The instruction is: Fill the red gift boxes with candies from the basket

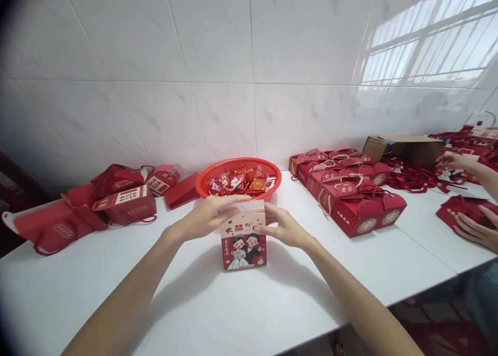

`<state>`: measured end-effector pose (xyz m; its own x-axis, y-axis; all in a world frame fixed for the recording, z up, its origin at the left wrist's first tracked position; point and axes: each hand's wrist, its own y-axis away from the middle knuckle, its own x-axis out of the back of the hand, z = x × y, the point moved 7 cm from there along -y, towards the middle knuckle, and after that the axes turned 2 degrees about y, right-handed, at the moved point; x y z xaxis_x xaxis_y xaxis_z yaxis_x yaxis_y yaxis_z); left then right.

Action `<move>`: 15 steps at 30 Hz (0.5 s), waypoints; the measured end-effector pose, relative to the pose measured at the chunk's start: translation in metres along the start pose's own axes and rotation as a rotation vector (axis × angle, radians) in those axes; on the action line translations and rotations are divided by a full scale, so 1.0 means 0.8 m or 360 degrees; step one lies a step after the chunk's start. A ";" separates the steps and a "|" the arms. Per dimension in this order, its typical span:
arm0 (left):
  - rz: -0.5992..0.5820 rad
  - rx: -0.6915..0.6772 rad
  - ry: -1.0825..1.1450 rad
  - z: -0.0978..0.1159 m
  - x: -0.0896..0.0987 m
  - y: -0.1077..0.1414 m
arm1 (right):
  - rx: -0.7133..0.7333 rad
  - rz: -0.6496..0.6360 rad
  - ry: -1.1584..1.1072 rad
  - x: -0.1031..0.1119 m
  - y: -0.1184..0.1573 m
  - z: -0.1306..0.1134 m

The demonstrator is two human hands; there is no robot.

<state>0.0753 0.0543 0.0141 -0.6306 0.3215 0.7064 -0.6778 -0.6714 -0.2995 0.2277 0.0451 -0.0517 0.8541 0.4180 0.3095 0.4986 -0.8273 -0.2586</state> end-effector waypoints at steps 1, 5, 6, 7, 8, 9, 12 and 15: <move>0.0040 0.0009 -0.0009 -0.001 0.001 -0.001 | 0.0009 0.0068 -0.0035 0.000 0.000 0.004; 0.0143 0.0153 0.0193 -0.025 0.001 0.000 | 0.0002 0.0279 -0.0272 0.008 -0.001 0.017; 0.0166 0.0190 0.0319 -0.035 0.000 0.002 | -0.0002 0.0313 -0.0342 0.011 -0.001 0.020; 0.0176 0.0219 0.0445 -0.045 -0.003 0.003 | -0.0008 0.0346 -0.0399 0.013 0.000 0.022; 0.0191 0.0240 0.0544 -0.054 -0.006 0.005 | -0.0016 0.0376 -0.0442 0.015 0.001 0.025; 0.0203 0.0256 0.0618 -0.061 -0.011 0.006 | -0.0026 0.0400 -0.0474 0.016 0.003 0.027; 0.0286 0.0259 0.0684 -0.075 -0.022 0.012 | -0.0047 0.0417 -0.0510 0.014 0.005 0.031; 0.0437 0.0237 0.0614 -0.078 -0.024 0.018 | -0.0042 0.0446 -0.0462 0.012 0.006 0.029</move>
<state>0.0544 0.0800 -0.0438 -0.8914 0.3240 0.3168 -0.4232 -0.8452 -0.3264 0.2414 0.0540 -0.0715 0.9646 0.2605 -0.0419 0.2399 -0.9321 -0.2714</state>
